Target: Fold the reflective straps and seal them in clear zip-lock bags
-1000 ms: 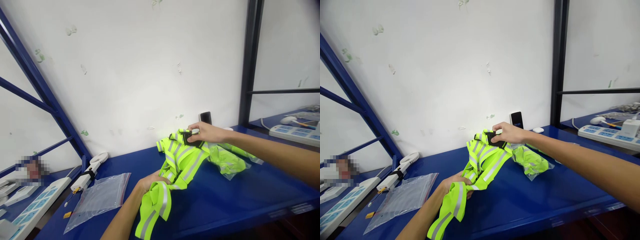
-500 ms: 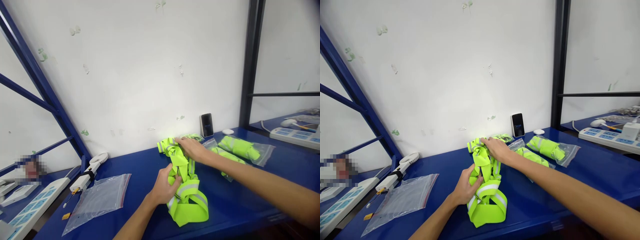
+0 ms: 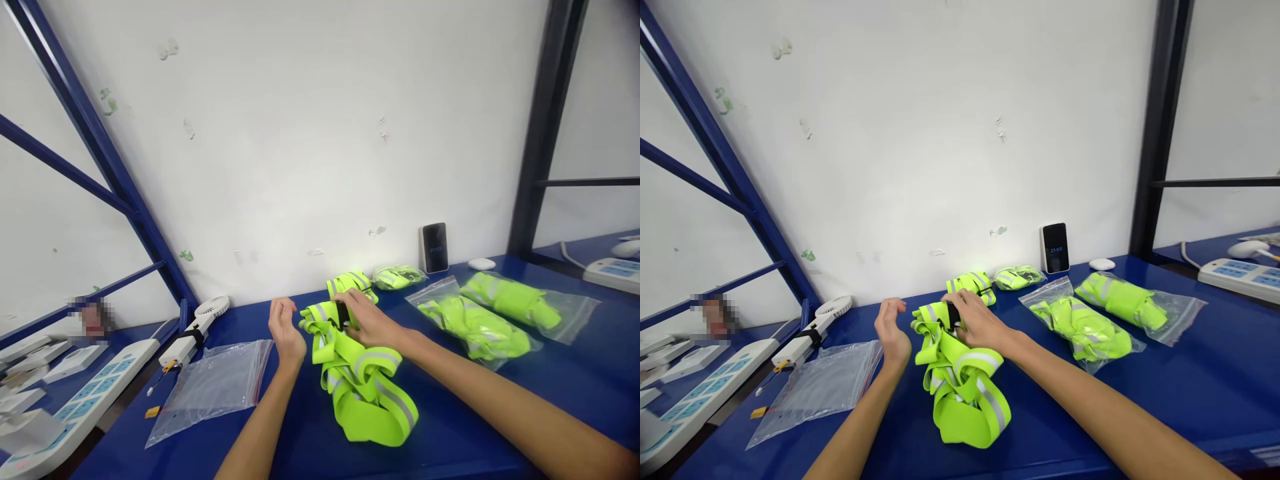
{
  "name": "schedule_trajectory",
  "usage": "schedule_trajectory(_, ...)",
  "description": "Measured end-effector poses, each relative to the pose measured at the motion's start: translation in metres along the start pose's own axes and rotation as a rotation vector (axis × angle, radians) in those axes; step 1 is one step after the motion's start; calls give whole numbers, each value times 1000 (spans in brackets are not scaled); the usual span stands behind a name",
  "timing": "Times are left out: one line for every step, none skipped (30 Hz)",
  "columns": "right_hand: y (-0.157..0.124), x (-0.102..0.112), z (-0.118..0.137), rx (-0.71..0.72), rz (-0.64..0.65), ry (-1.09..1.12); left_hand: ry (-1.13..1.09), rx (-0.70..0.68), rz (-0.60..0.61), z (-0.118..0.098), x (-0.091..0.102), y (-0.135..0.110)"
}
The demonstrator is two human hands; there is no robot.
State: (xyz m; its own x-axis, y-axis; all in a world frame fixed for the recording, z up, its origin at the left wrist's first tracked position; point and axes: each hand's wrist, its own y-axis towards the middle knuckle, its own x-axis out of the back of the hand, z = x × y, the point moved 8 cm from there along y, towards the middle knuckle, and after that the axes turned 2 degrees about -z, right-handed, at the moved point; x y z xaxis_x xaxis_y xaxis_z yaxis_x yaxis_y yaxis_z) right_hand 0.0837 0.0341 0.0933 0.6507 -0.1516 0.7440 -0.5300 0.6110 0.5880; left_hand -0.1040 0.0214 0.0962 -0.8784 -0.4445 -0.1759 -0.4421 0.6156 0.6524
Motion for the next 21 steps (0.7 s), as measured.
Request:
schedule_trajectory(-1,-6,-1,23,8,18,-25,100,40,12,-3,4)
schedule_trajectory(-2,-12,-3,41,19,26,-78,218,122,25,-11,4)
schedule_trajectory(-3,-17,-6,46,25,20,-150,324,218,35,-20,0)
schedule_trajectory(-4,-21,-8,39,22,3,-226,407,315,42,-30,-6)
schedule_trajectory(-6,-23,-11,28,11,-20,-295,460,401,45,-40,-13)
schedule_trajectory(-7,-24,-13,14,-6,-43,-346,482,466,44,-48,-20)
schedule_trajectory(-9,-23,-14,0,-29,-64,-380,481,510,43,-54,-26)
schedule_trajectory(-11,-21,-15,-13,-63,-78,-398,472,539,41,-59,-31)
schedule_trajectory(-13,-19,-15,-21,-103,-81,-407,462,559,39,-62,-35)
schedule_trajectory(-14,-16,-14,-19,-141,-69,-411,454,571,38,-64,-37)
schedule_trajectory(-15,-14,-13,-6,-176,-43,-414,450,579,38,-65,-39)
schedule_trajectory(-16,-12,-10,17,-202,-8,-424,458,587,38,-66,-41)
schedule_trajectory(-17,-11,-8,48,-215,30,-443,483,600,38,-66,-43)
schedule_trajectory(-18,-12,-5,83,-215,62,-471,527,619,40,-66,-46)
schedule_trajectory(-19,-13,-2,119,-206,84,-503,583,645,42,-67,-50)
schedule_trajectory(-20,-14,1,148,-194,95,-534,644,672,43,-67,-54)
schedule_trajectory(-21,-16,3,172,-181,93,-562,703,696,44,-68,-59)
schedule_trajectory(-22,-17,5,189,-171,81,-587,755,715,45,-68,-63)
schedule_trajectory(-22,-18,6,203,-161,64,-609,799,729,45,-68,-67)
schedule_trajectory(-23,-19,7,214,-151,43,-628,835,740,46,-68,-70)
schedule_trajectory(-23,-20,9,221,-141,20,-645,867,745,46,-69,-72)
